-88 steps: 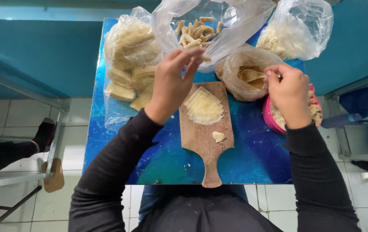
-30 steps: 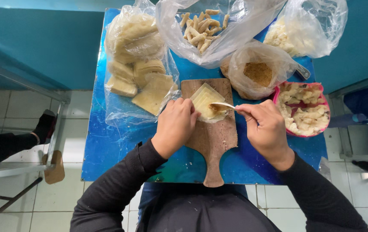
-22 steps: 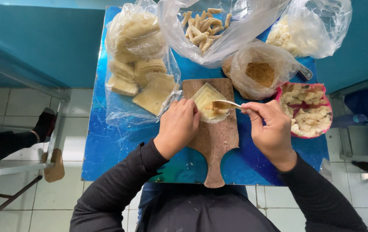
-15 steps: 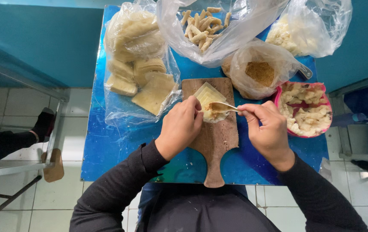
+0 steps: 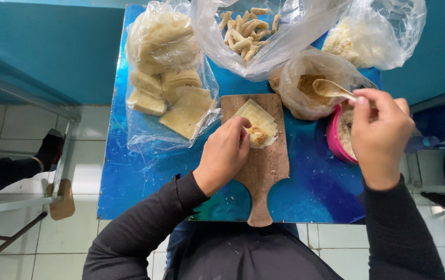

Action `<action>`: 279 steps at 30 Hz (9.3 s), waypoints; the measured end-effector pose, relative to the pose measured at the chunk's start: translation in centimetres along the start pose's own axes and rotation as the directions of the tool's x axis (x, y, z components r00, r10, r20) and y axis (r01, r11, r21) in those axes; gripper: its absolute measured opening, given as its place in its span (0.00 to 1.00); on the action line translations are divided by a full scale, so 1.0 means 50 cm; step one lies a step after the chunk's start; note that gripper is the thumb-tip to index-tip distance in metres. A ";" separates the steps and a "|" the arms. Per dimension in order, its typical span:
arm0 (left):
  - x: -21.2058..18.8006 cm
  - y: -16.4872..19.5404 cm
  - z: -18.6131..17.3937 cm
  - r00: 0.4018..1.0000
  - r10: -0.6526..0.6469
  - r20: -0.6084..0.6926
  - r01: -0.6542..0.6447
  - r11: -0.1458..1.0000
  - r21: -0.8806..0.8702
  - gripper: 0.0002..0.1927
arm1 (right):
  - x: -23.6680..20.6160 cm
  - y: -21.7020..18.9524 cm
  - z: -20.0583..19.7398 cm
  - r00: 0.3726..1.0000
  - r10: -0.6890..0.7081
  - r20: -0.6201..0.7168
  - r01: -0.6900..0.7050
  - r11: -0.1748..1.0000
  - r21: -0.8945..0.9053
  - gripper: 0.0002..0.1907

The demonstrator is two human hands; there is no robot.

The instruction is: The person sits at a low blue table assembling filled snacks. They take thin square wrappers, spoon filling from a pink bowl onto a wrapper, fold the wrapper over the filling by hand, and place the folded pieces into a plastic bag, repeating the cycle.

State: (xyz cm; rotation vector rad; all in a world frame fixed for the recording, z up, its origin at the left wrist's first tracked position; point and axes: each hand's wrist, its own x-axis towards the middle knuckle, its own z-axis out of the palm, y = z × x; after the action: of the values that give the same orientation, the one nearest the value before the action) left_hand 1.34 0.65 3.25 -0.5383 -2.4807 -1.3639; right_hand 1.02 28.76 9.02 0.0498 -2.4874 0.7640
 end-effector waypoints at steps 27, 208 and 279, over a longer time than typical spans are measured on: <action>0.016 -0.011 -0.003 0.981 0.189 0.044 -0.193 0.975 0.111 0.20 | -0.049 -0.087 0.151 0.898 -0.190 0.398 0.134 0.978 0.163 0.04; -0.021 -0.003 0.007 0.979 -0.186 0.083 0.200 0.954 -0.222 0.19 | 0.072 0.053 0.028 0.975 -0.159 0.155 0.178 0.977 -0.116 0.06; -0.038 0.027 -0.006 0.990 0.017 0.142 0.005 0.987 -0.158 0.12 | -0.088 -0.108 0.087 0.829 -0.184 0.528 0.249 0.967 -0.054 0.08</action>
State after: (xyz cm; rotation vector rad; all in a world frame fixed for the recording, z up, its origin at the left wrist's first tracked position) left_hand 3.63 0.67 3.68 -0.7001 -2.4911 -1.5809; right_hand 3.68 21.42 6.53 0.5592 -2.9612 0.5501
